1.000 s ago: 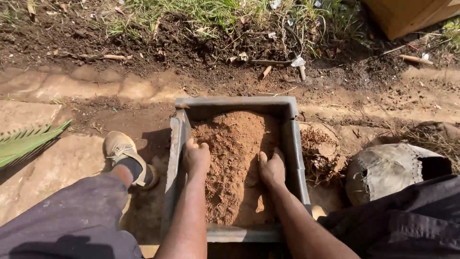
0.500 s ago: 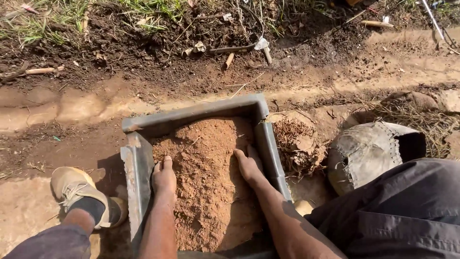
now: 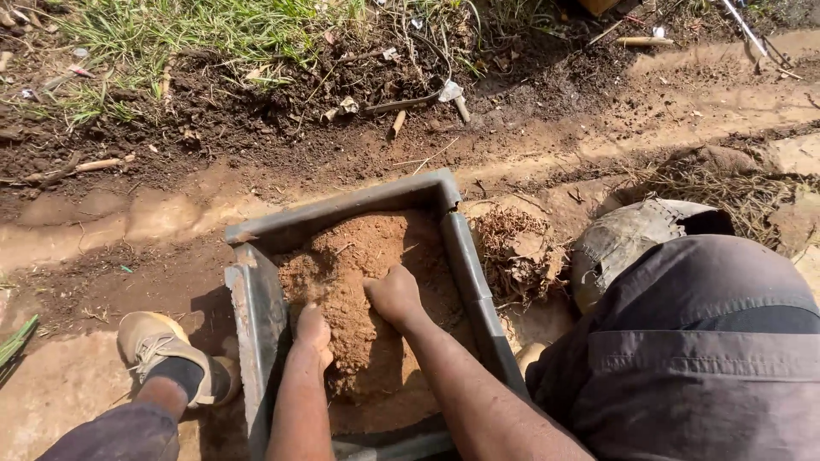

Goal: Breaking up clumps of dry soil by hand in a plastic container

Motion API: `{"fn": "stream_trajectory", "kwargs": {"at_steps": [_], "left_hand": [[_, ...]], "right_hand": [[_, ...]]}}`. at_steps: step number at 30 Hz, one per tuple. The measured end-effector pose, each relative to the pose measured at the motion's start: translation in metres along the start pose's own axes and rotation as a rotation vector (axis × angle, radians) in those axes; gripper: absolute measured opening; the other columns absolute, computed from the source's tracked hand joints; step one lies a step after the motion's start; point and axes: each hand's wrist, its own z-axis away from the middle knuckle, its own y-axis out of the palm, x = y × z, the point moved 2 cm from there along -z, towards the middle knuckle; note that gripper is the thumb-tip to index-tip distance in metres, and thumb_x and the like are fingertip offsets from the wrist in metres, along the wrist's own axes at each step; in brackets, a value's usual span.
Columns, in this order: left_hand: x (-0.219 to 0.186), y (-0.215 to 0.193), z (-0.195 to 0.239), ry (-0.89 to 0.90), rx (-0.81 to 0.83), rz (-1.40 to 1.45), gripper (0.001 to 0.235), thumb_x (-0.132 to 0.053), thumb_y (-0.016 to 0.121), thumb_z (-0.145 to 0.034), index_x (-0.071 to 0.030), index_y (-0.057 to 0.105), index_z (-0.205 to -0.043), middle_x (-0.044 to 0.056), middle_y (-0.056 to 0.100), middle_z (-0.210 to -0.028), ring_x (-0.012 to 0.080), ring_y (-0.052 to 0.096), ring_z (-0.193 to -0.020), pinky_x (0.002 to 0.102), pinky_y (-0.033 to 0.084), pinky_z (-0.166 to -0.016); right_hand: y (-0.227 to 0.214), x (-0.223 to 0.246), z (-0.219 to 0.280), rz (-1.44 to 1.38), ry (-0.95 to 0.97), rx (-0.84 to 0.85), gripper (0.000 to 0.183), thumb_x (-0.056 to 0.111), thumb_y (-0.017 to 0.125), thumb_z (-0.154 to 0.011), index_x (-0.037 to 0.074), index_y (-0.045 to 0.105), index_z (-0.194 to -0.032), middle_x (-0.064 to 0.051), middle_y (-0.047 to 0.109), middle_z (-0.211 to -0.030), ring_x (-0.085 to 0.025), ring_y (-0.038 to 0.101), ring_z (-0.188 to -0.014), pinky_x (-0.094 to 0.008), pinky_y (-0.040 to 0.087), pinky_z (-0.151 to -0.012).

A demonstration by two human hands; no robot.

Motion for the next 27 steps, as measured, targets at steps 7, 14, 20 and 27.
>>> {"fn": "stream_trajectory", "kwargs": {"at_steps": [7, 14, 20, 27], "left_hand": [[-0.009, -0.018, 0.008, 0.149, 0.118, -0.117, 0.057, -0.02, 0.061, -0.105, 0.0, 0.047, -0.157, 0.028, 0.044, -0.163, 0.045, 0.034, -0.157, 0.062, 0.021, -0.13], [0.021, -0.014, -0.025, 0.276, 0.084, -0.184, 0.034, -0.018, 0.076, -0.099, -0.011, 0.076, -0.133, 0.019, 0.075, -0.123, 0.0257, 0.07, -0.103, 0.052, 0.051, -0.109], [0.064, -0.019, -0.11, 0.224, 0.046, -0.264, 0.074, -0.023, 0.072, -0.103, 0.009, 0.037, -0.159, 0.04, 0.054, -0.147, 0.0433, 0.061, -0.134, 0.059, 0.05, -0.112], [0.0, -0.003, -0.057, 0.186, -0.067, -0.234, 0.036, -0.013, 0.065, -0.108, -0.001, 0.061, -0.141, 0.024, 0.069, -0.123, 0.03, 0.067, -0.1, 0.038, 0.06, -0.084]], "right_hand": [[-0.048, 0.058, 0.09, 0.061, -0.248, -0.083, 0.034, 0.023, 0.071, -0.081, 0.006, 0.074, -0.111, -0.027, 0.077, -0.103, -0.049, 0.072, -0.112, -0.061, 0.055, -0.086], [-0.056, -0.027, 0.025, 0.122, -0.163, -0.205, 0.03, 0.036, 0.073, -0.088, 0.018, 0.079, -0.111, -0.023, 0.079, -0.098, -0.048, 0.073, -0.109, -0.057, 0.057, -0.088], [-0.032, -0.039, -0.011, 0.188, -0.21, -0.227, 0.025, 0.042, 0.072, -0.091, 0.019, 0.077, -0.099, -0.018, 0.079, -0.091, -0.043, 0.077, -0.095, -0.055, 0.056, -0.078], [-0.061, 0.031, 0.015, 0.155, -0.317, -0.173, 0.055, 0.031, 0.073, -0.093, 0.015, 0.057, -0.143, -0.023, 0.065, -0.135, -0.048, 0.065, -0.126, -0.06, 0.056, -0.106]]}}
